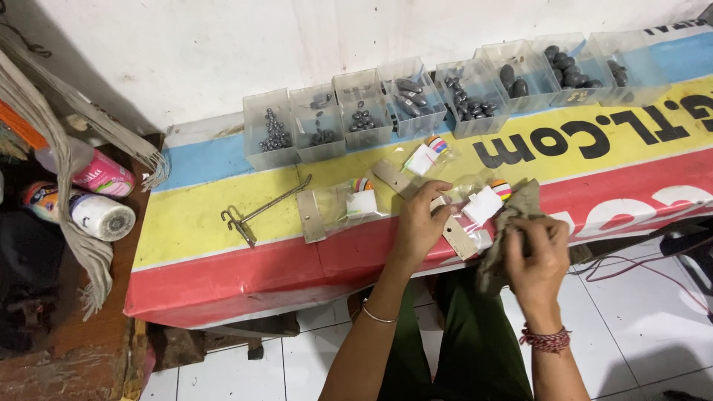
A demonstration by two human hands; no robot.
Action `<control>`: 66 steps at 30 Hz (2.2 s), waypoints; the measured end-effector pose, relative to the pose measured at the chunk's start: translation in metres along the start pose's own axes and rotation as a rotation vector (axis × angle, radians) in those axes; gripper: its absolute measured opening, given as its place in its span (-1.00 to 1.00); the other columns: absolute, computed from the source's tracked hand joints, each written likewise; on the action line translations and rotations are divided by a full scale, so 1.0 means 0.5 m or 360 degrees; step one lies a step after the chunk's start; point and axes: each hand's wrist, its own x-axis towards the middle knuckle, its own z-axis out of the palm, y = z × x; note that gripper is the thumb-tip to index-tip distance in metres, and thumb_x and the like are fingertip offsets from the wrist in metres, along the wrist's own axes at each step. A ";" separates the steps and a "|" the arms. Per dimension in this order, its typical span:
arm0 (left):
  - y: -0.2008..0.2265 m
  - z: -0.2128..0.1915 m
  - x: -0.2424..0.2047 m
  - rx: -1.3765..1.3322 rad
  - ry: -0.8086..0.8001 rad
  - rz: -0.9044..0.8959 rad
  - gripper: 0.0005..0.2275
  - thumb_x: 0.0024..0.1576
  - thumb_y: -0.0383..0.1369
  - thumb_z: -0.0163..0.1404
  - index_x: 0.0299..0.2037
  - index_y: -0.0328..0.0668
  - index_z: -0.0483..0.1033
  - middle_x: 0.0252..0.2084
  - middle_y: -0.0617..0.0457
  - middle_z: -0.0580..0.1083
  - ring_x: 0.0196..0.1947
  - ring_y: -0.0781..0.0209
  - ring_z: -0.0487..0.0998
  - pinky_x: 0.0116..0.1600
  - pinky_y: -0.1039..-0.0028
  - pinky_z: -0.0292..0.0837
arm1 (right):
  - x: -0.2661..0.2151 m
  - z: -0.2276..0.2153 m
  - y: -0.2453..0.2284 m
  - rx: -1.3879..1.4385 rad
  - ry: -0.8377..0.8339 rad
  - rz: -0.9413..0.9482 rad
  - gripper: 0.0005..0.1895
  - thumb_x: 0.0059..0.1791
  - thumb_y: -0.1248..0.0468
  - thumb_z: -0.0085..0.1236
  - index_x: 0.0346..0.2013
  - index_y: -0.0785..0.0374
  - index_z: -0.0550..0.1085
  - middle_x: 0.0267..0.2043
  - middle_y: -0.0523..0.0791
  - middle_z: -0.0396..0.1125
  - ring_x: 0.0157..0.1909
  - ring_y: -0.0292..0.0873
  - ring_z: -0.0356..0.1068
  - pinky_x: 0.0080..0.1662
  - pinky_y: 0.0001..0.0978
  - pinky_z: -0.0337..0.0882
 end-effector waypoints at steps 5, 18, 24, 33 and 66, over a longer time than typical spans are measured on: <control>0.046 -0.021 0.006 0.0173 -0.0242 -0.0184 -0.72 0.12 -0.48 0.17 0.02 -0.12 0.50 0.05 -0.01 0.57 0.10 0.04 0.59 0.04 0.33 0.55 | 0.081 -0.045 -0.005 0.0101 0.0154 -0.0115 -0.97 0.16 0.50 0.19 -0.11 0.48 0.53 -0.16 0.08 0.31 -0.11 0.04 0.26 -0.12 -0.12 0.32; 0.043 -0.017 0.010 0.0185 -0.0286 -0.0198 -0.73 0.12 -0.49 0.10 0.03 -0.12 0.50 0.02 -0.01 0.57 0.08 0.07 0.58 0.07 0.32 0.49 | 0.195 0.017 0.028 -0.0005 -0.0707 -0.0084 -0.73 0.10 0.27 0.16 0.07 0.31 0.55 -0.19 0.01 0.22 -0.22 0.05 0.31 -0.23 0.02 0.42; 0.039 -0.030 0.008 0.0070 -0.0286 -0.0150 -0.71 0.11 -0.53 0.12 0.03 -0.07 0.51 0.02 0.08 0.58 0.07 0.16 0.60 -0.01 0.40 0.54 | 0.218 0.041 0.122 -0.0011 -0.0489 -0.0050 -0.81 0.10 0.37 0.20 -0.04 0.44 0.59 -0.18 0.13 0.40 -0.19 0.10 0.39 -0.13 -0.08 0.45; 0.054 -0.046 0.004 -0.0213 -0.0256 -0.0138 -0.68 0.08 -0.57 0.06 0.03 -0.04 0.48 -0.03 0.11 0.55 0.01 0.25 0.58 0.25 0.36 0.48 | 0.304 -0.032 0.035 -0.0432 -0.0497 -0.0370 -0.71 0.07 0.09 0.19 0.07 0.01 0.59 0.37 0.06 0.20 0.16 0.18 0.05 -0.01 0.11 0.20; 0.083 -0.052 0.011 -0.0508 0.0137 -0.0482 -0.70 0.08 -0.29 0.21 0.00 -0.17 0.64 -0.11 0.06 0.65 -0.09 0.19 0.66 -0.07 0.42 0.61 | 0.125 -0.049 -0.044 0.1210 -0.0632 0.1067 -0.84 0.16 0.38 0.02 0.03 0.30 0.46 -0.27 -0.05 0.38 -0.41 -0.18 0.39 -0.32 -0.35 0.52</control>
